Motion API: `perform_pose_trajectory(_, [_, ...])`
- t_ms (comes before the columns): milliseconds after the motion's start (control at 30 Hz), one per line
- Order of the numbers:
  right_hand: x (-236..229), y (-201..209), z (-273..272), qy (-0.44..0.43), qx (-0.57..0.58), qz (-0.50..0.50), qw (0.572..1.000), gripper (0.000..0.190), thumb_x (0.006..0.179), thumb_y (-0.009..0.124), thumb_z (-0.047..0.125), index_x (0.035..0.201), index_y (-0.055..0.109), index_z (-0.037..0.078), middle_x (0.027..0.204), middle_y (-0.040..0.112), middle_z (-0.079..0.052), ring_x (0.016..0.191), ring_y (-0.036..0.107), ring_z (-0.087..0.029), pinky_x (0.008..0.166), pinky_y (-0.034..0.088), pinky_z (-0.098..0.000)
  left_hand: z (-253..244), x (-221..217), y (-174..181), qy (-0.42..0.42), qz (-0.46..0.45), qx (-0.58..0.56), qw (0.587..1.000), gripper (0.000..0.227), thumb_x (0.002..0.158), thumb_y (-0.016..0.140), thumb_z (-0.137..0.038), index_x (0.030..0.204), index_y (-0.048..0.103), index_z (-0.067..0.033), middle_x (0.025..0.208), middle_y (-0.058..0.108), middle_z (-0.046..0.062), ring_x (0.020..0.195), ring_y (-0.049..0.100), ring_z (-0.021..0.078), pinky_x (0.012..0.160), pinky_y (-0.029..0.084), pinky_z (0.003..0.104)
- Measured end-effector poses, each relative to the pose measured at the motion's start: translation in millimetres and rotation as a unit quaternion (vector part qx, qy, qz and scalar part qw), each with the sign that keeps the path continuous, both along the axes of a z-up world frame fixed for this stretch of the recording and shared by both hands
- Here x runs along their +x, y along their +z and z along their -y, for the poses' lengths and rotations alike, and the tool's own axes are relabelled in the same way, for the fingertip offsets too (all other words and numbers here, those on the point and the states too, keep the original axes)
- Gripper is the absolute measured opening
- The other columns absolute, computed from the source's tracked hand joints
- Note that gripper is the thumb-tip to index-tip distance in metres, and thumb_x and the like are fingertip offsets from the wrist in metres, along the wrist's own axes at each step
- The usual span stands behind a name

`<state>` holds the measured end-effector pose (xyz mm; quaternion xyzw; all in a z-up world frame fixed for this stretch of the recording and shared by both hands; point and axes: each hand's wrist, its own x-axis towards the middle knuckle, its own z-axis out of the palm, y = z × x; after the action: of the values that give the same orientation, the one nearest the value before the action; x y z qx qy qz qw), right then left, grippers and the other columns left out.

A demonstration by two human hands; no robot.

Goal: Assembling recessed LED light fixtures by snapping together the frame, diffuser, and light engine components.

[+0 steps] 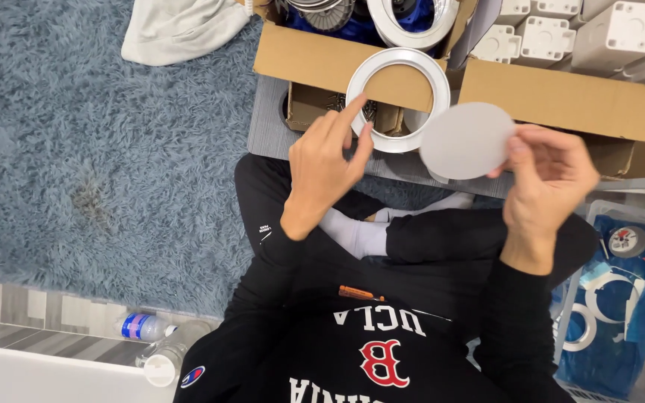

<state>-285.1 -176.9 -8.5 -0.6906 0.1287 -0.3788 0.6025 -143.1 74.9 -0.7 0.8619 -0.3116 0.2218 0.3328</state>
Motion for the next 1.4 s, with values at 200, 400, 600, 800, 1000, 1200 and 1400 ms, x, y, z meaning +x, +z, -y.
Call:
perform_pose_trajectory(200, [14.1, 5.7, -30.1, 0.073, 0.021, -0.006, 0.997, 0.011, 0.111, 0.075, -0.008, 0.117, 0.065, -0.007, 0.119, 0.072, -0.027, 0.078, 0.073, -0.032, 0.064, 0.068, -0.0346, 5.2, -20.2, 26.8, -0.192, 0.010, 0.019, 0.981, 0.066, 0.105, 0.084, -0.052, 0.153, 0.055, -0.0165, 0.154, 0.060, 0.019, 0.139, 0.066, 0.0362, 0.110, 0.057, 0.052])
perform_pose_trajectory(400, [18.9, 0.8, -39.4, 0.044, 0.034, -0.007, 0.998, 0.013, 0.108, 0.078, -0.008, 0.114, 0.069, -0.001, 0.115, 0.075, -0.019, 0.104, 0.074, -0.024, 0.091, 0.064, -0.0301, 24.4, -19.5, 32.4, -0.200, 0.017, 0.056, 0.978, 0.064, 0.099, 0.088, -0.050, 0.146, 0.062, -0.0151, 0.164, 0.054, 0.017, 0.148, 0.061, 0.0399, 0.114, 0.053, 0.052])
perform_pose_trajectory(600, [20.1, -1.0, -36.6, 0.067, 0.082, 0.014, 0.994, 0.012, 0.116, 0.065, 0.003, 0.125, 0.061, -0.003, 0.121, 0.072, -0.026, 0.083, 0.073, -0.028, 0.079, 0.068, -0.0368, 30.2, -1.4, 31.9, -0.239, -0.026, 0.038, 0.970, 0.072, 0.090, 0.095, -0.044, 0.143, 0.059, -0.0100, 0.160, 0.051, 0.020, 0.142, 0.058, 0.0437, 0.115, 0.055, 0.060])
perform_pose_trajectory(800, [13.2, -11.9, -23.0, 0.087, 0.071, -0.003, 0.994, 0.014, 0.120, 0.058, 0.014, 0.125, 0.060, 0.001, 0.117, 0.073, -0.024, 0.091, 0.074, -0.028, 0.085, 0.066, -0.0381, 33.6, 33.3, 23.1, -0.174, -0.041, 0.015, 0.984, 0.071, 0.077, 0.097, -0.036, 0.131, 0.060, -0.0095, 0.146, 0.054, 0.015, 0.129, 0.058, 0.0379, 0.110, 0.050, 0.051])
perform_pose_trajectory(1000, [5.6, -18.3, -19.7, 0.103, 0.064, -0.006, 0.993, 0.021, 0.122, 0.050, 0.016, 0.119, 0.060, -0.002, 0.111, 0.073, -0.025, 0.089, 0.073, -0.033, 0.087, 0.066, -0.0403, 39.0, 38.6, 12.3, -0.162, -0.056, 0.016, 0.985, 0.075, 0.075, 0.099, -0.042, 0.131, 0.060, -0.0114, 0.148, 0.055, 0.011, 0.132, 0.057, 0.0360, 0.110, 0.049, 0.052])
perform_pose_trajectory(1200, [0.9, -21.7, -20.3, 0.117, 0.076, -0.012, 0.990, 0.022, 0.122, 0.051, 0.016, 0.116, 0.061, -0.002, 0.109, 0.073, -0.024, 0.087, 0.074, -0.033, 0.085, 0.066, -0.0393, 40.6, 44.0, 10.2, -0.167, -0.067, 0.045, 0.983, 0.075, 0.079, 0.097, -0.046, 0.133, 0.060, -0.0108, 0.149, 0.055, 0.013, 0.134, 0.054, 0.0373, 0.113, 0.047, 0.053])
perform_pose_trajectory(1400, [-4.8, -13.9, -14.8, 0.108, 0.051, 0.008, 0.993, 0.020, 0.121, 0.052, 0.012, 0.116, 0.061, -0.004, 0.107, 0.072, -0.024, 0.087, 0.073, -0.033, 0.084, 0.067, -0.0409, 37.1, 42.2, 15.7, -0.172, -0.056, 0.069, 0.981, 0.065, 0.086, 0.090, -0.045, 0.134, 0.061, -0.0128, 0.156, 0.050, 0.016, 0.140, 0.052, 0.0394, 0.113, 0.047, 0.055])
